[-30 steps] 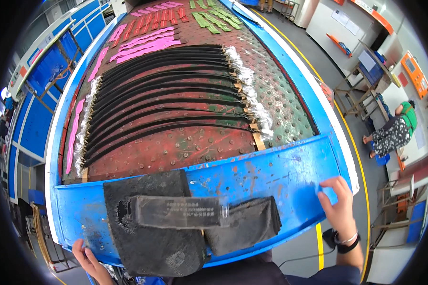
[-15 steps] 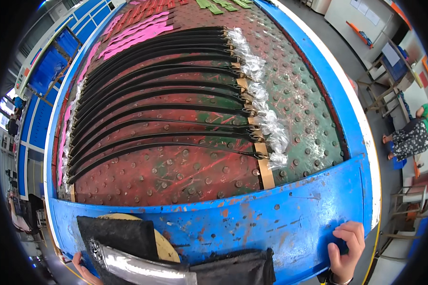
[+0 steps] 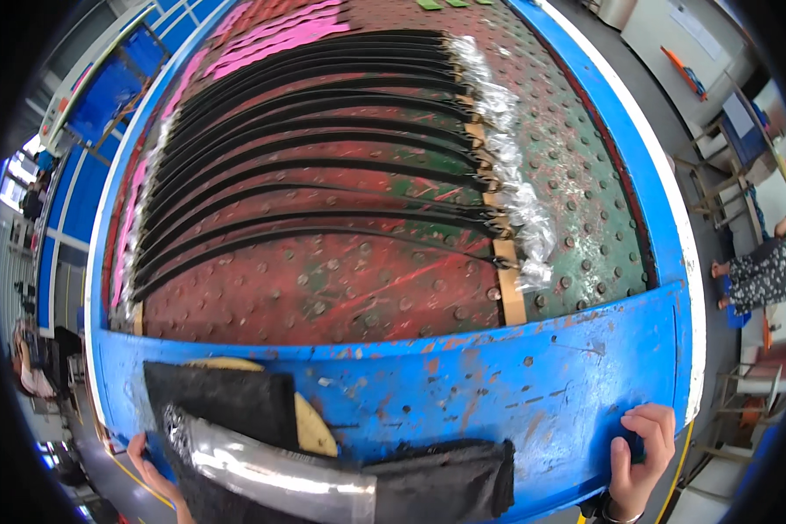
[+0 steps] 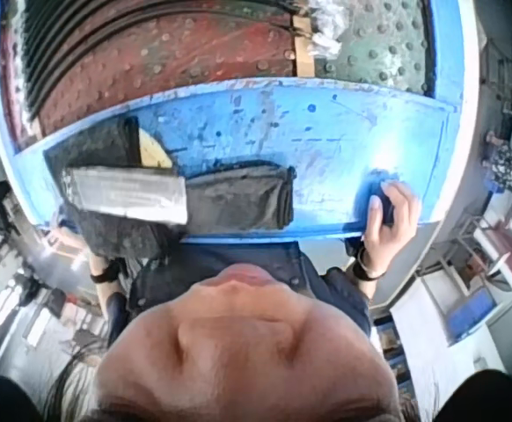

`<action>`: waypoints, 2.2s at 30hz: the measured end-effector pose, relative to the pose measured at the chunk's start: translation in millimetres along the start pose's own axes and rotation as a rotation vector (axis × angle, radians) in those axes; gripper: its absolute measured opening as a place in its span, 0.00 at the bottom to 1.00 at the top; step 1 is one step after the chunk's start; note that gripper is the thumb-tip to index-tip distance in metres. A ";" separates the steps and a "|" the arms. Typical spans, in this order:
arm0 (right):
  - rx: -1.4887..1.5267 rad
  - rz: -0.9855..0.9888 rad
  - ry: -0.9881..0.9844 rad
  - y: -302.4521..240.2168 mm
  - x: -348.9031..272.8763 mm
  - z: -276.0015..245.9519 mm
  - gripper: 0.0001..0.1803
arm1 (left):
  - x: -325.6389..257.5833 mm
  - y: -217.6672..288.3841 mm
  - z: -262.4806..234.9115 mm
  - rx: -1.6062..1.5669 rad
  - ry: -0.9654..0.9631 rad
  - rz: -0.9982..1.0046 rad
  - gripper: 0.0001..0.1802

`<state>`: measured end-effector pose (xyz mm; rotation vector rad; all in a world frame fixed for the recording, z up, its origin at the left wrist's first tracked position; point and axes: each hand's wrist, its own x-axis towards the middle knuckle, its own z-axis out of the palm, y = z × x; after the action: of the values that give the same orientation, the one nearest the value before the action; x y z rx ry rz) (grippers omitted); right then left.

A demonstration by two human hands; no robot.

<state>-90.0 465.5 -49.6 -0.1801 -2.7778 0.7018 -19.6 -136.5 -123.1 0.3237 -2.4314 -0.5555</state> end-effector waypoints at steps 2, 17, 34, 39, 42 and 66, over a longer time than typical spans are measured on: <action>0.008 -0.025 0.005 -4.2 1.4 1.1 0.10 | -2.2 13.0 4.7 -0.027 0.031 -0.034 0.29; -0.065 -0.258 0.170 1.1 -21.1 -2.0 0.07 | -19.3 57.0 -45.0 -0.319 0.337 -0.240 0.12; 0.202 -0.771 0.119 -172.7 -54.7 1.4 0.12 | -139.6 -66.5 -48.2 0.175 -0.209 -0.455 0.09; 0.339 -0.812 -0.038 -219.2 -63.7 20.5 0.10 | -121.0 -38.2 -89.6 -0.371 -0.044 -0.630 0.06; 0.426 -0.810 -0.203 -246.5 -77.0 32.1 0.09 | -104.8 6.9 -138.4 -0.461 -0.075 -0.528 0.07; 1.793 -0.109 -0.078 -106.0 -57.6 -69.0 0.05 | -88.5 75.3 -148.5 -0.556 -0.758 0.269 0.06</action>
<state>-20.7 393.0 46.6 0.3540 -1.2198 2.6274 134.0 -84.9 -26.7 -0.5339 -2.7819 -1.3723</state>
